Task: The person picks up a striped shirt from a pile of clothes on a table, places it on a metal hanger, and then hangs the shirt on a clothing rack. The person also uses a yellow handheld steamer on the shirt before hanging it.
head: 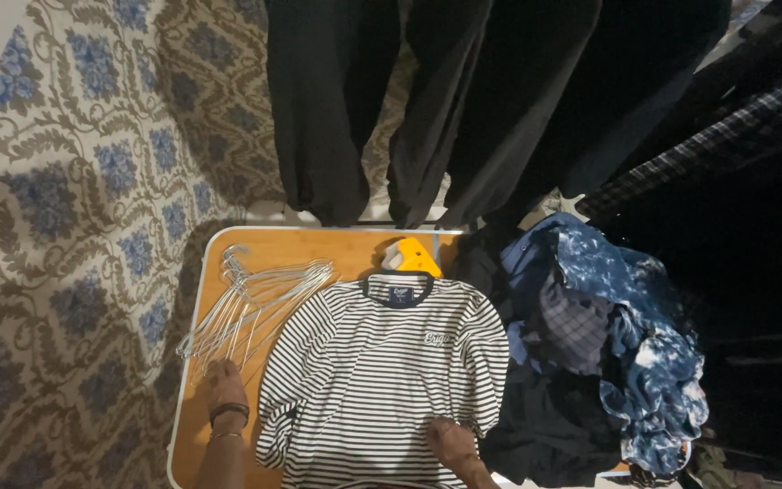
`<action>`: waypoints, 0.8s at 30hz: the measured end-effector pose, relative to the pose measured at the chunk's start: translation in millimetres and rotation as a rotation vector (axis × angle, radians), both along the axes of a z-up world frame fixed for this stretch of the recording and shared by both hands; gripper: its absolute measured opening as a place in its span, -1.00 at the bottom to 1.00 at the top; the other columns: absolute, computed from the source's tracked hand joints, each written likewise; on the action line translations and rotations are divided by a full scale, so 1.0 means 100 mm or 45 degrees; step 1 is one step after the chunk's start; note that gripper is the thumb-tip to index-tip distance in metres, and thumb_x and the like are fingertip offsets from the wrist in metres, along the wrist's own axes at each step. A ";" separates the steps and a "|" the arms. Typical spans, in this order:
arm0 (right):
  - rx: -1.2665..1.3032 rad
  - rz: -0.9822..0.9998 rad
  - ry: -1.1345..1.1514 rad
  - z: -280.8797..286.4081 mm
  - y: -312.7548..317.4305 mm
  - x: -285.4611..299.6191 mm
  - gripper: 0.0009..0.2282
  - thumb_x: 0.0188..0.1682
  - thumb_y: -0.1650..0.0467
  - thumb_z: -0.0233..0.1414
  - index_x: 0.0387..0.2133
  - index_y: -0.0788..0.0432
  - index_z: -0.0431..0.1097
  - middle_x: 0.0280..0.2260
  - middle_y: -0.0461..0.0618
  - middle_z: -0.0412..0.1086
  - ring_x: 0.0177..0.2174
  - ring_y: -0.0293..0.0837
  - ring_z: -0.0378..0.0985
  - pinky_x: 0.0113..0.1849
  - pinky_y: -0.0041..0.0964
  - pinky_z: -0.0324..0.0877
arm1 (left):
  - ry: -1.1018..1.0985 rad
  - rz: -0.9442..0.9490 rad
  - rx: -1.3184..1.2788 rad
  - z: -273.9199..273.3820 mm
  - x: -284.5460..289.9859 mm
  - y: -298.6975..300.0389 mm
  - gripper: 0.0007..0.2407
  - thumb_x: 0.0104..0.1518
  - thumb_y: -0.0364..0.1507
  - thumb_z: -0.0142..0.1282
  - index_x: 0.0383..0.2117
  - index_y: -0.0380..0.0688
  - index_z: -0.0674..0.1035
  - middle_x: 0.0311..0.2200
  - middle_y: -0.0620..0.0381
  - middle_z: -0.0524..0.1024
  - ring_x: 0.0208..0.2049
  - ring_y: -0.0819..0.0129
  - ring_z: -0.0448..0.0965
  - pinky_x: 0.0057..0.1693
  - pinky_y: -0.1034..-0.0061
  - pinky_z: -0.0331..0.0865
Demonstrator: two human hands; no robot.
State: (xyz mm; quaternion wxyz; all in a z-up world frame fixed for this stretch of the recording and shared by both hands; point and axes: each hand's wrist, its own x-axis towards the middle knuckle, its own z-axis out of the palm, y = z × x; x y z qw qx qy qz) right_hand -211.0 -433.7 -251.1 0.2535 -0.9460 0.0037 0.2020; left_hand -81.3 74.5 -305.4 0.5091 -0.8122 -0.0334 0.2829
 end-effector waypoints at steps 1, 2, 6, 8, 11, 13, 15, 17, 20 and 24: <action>0.007 -0.011 -0.033 -0.02 -0.01 -0.01 -0.84 -0.05 0.31 0.08 -0.29 0.09 0.50 -0.26 0.03 0.55 -0.26 0.12 0.60 -0.19 -0.01 0.47 | -0.380 0.170 -0.511 0.07 -0.03 -0.03 -0.66 0.26 -0.38 0.03 0.16 -0.11 0.37 0.24 0.03 0.37 0.31 0.17 0.34 0.33 0.34 0.30; 0.013 -0.022 -0.066 -0.05 -0.01 -0.02 -0.85 -0.05 0.32 0.07 -0.29 0.09 0.50 -0.27 0.04 0.56 -0.26 0.12 0.61 -0.19 -0.01 0.47 | -0.760 0.336 -1.025 0.14 -0.05 -0.06 -0.59 0.14 -0.41 0.15 0.12 -0.10 0.36 0.26 -0.01 0.34 0.27 0.16 0.40 0.23 0.38 0.45; 0.026 0.019 -0.064 -0.03 0.00 0.01 -0.84 -0.07 0.33 0.09 -0.27 0.10 0.49 -0.26 0.06 0.54 -0.26 0.14 0.59 -0.20 0.02 0.46 | -0.643 0.572 -1.125 0.18 -0.01 -0.07 -0.62 0.23 -0.44 0.13 0.16 -0.15 0.35 0.15 -0.07 0.44 0.09 0.08 0.57 0.05 0.34 0.58; -0.007 -0.017 -0.056 -0.06 -0.01 -0.01 -0.85 -0.05 0.33 0.07 -0.27 0.07 0.49 -0.28 0.04 0.55 -0.28 0.12 0.60 -0.19 0.02 0.45 | -0.689 0.536 -1.190 0.10 -0.04 -0.05 -0.60 0.18 -0.44 0.16 0.14 -0.20 0.35 0.10 -0.15 0.47 0.08 0.06 0.59 0.06 0.32 0.60; 0.013 0.003 -0.092 -0.01 0.00 -0.02 -0.86 -0.05 0.30 0.09 -0.32 0.08 0.49 -0.31 0.03 0.56 -0.29 0.11 0.61 -0.20 0.01 0.45 | -0.626 0.628 -1.137 -0.11 0.04 0.07 -0.69 0.33 -0.43 0.04 0.16 -0.17 0.36 0.06 -0.17 0.54 0.04 0.02 0.62 0.03 0.30 0.61; 0.056 0.011 -0.121 0.00 -0.01 -0.02 -0.85 -0.07 0.32 0.10 -0.31 0.09 0.49 -0.31 0.05 0.55 -0.30 0.13 0.60 -0.22 0.03 0.45 | -0.752 0.344 -1.111 -0.13 0.02 0.15 -0.58 0.12 -0.43 0.12 0.12 -0.18 0.32 0.09 -0.17 0.48 0.05 -0.06 0.58 0.06 0.21 0.57; 0.101 0.018 -0.147 0.02 -0.01 -0.02 -0.85 -0.09 0.33 0.11 -0.29 0.09 0.50 -0.32 0.07 0.55 -0.31 0.15 0.59 -0.24 0.05 0.44 | -0.856 0.050 -1.075 0.15 0.00 0.10 -0.47 -0.09 -0.43 0.20 0.07 -0.17 0.28 0.13 -0.16 0.42 0.07 -0.13 0.54 0.10 0.14 0.52; 0.012 0.020 -0.061 0.04 0.00 0.00 -0.88 -0.06 0.33 0.07 -0.35 0.09 0.49 -0.31 0.02 0.56 -0.28 0.08 0.62 -0.20 -0.01 0.47 | -0.507 0.876 -1.296 0.73 0.02 -0.08 -0.59 0.33 -0.46 -0.07 0.31 -0.14 0.23 0.09 -0.29 0.51 0.02 -0.18 0.60 0.04 0.10 0.54; 0.023 0.009 -0.026 0.06 0.00 0.00 -0.87 -0.05 0.34 0.07 -0.32 0.10 0.49 -0.28 0.05 0.55 -0.26 0.11 0.60 -0.18 0.03 0.44 | -0.606 0.968 -1.380 1.25 0.01 -0.22 -0.36 0.35 -0.47 -0.15 0.56 -0.21 -0.09 -0.09 -0.32 0.64 -0.10 -0.11 0.71 -0.02 0.15 0.62; 0.065 -0.014 -0.042 -0.02 -0.01 0.00 -0.82 -0.05 0.32 0.06 -0.26 0.13 0.46 -0.26 0.07 0.54 -0.27 0.11 0.61 -0.18 0.00 0.47 | -1.272 0.231 -1.688 0.53 -0.09 0.05 -0.45 0.18 -0.53 -0.15 0.38 -0.30 0.11 0.07 -0.41 0.48 -0.06 -0.25 0.57 -0.05 0.08 0.52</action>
